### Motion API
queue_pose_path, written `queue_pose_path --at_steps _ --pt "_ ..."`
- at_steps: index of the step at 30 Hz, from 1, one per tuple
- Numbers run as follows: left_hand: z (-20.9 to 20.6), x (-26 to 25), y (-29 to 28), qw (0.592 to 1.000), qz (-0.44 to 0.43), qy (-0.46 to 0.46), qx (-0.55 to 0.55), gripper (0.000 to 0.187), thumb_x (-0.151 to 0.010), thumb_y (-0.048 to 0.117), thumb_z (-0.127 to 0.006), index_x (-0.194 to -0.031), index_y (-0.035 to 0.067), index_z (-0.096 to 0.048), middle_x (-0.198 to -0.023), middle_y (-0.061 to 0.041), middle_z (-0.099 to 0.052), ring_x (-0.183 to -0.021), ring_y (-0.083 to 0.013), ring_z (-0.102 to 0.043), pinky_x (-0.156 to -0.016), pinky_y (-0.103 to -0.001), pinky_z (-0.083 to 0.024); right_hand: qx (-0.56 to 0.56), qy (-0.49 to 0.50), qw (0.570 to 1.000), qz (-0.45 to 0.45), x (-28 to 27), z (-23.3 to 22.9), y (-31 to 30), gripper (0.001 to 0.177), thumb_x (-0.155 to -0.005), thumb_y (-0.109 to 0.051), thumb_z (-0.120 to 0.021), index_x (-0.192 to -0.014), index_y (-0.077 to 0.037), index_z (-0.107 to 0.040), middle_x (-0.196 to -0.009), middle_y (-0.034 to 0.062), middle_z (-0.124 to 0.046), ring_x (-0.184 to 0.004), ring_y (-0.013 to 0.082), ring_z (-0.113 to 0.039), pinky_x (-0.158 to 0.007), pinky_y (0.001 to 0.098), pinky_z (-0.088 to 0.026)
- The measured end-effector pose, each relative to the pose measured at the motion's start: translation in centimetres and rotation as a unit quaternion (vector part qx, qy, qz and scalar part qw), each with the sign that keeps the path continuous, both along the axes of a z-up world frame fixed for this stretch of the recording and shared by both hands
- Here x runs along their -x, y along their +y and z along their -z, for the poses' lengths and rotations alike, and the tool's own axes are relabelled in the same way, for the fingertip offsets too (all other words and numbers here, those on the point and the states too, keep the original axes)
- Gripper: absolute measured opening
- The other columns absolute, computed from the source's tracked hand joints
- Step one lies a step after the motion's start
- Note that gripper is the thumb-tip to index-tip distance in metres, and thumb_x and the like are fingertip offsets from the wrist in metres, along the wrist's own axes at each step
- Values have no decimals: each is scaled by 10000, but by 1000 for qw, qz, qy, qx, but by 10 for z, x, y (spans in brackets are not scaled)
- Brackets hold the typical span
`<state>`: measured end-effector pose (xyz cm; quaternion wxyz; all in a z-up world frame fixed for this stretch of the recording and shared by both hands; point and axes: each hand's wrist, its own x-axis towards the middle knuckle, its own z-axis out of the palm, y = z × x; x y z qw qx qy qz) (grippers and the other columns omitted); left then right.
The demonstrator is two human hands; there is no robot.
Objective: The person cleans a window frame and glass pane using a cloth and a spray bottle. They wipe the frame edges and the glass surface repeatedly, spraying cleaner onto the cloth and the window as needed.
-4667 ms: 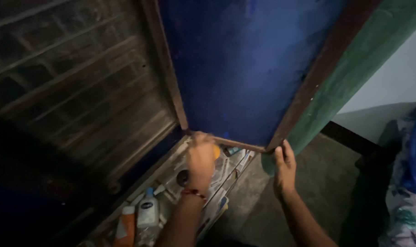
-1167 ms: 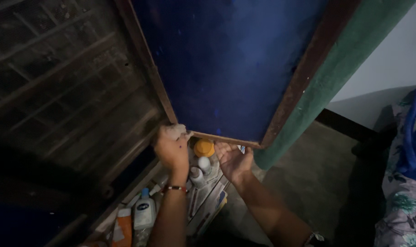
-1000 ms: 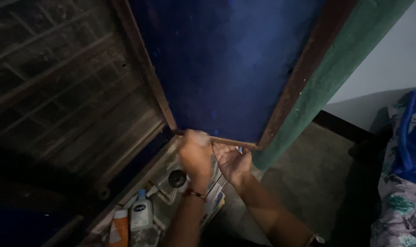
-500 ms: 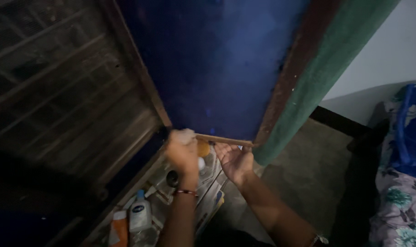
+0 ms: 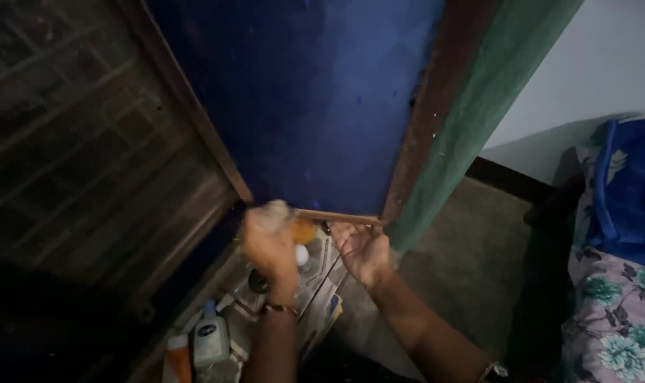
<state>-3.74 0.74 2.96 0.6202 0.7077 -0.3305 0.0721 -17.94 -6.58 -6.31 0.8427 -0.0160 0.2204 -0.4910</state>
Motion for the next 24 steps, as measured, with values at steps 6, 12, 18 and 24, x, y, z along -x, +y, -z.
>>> queue_pose_path --at_steps 6,12,18,24 --pt "15 15 -16 990 -44 -80 -108 285 -683 76 -770 -946 50 -664 -916 -187 -703 -880 -404 -669 -775 -484 -537 6 -8 1000 8 11 -3 -1 506 -1099 -389 -221 -1097 -28 -576 -1154 152 -658 -1141 311 -651 -1051 464 -519" --pt "18 84 -14 982 157 -62 -82 302 -680 100 -787 -958 97 -669 -915 -108 -733 -901 -333 -697 -788 -441 -555 83 -55 994 -42 18 0 -1 580 -1089 -433 -184 -1180 -23 -584 -1160 141 -663 -1133 310 -629 -1028 450 -491" --pt "5 98 -8 971 226 67 -51 334 -653 42 -801 -970 60 -696 -939 -107 -765 -906 -305 -735 -803 -414 -575 -15 64 998 -18 36 1 2 647 -1066 -485 -148 -1196 -19 -577 -1159 155 -665 -1108 311 -618 -1028 445 -484" --pt "12 51 -5 982 150 50 106 195 -806 100 -785 -967 59 -682 -948 -106 -784 -899 -268 -772 -870 -397 -604 -20 1 998 51 39 -5 0 664 -1099 -476 -131 -1197 53 -521 -1163 199 -640 -1174 332 -611 -1081 464 -495"
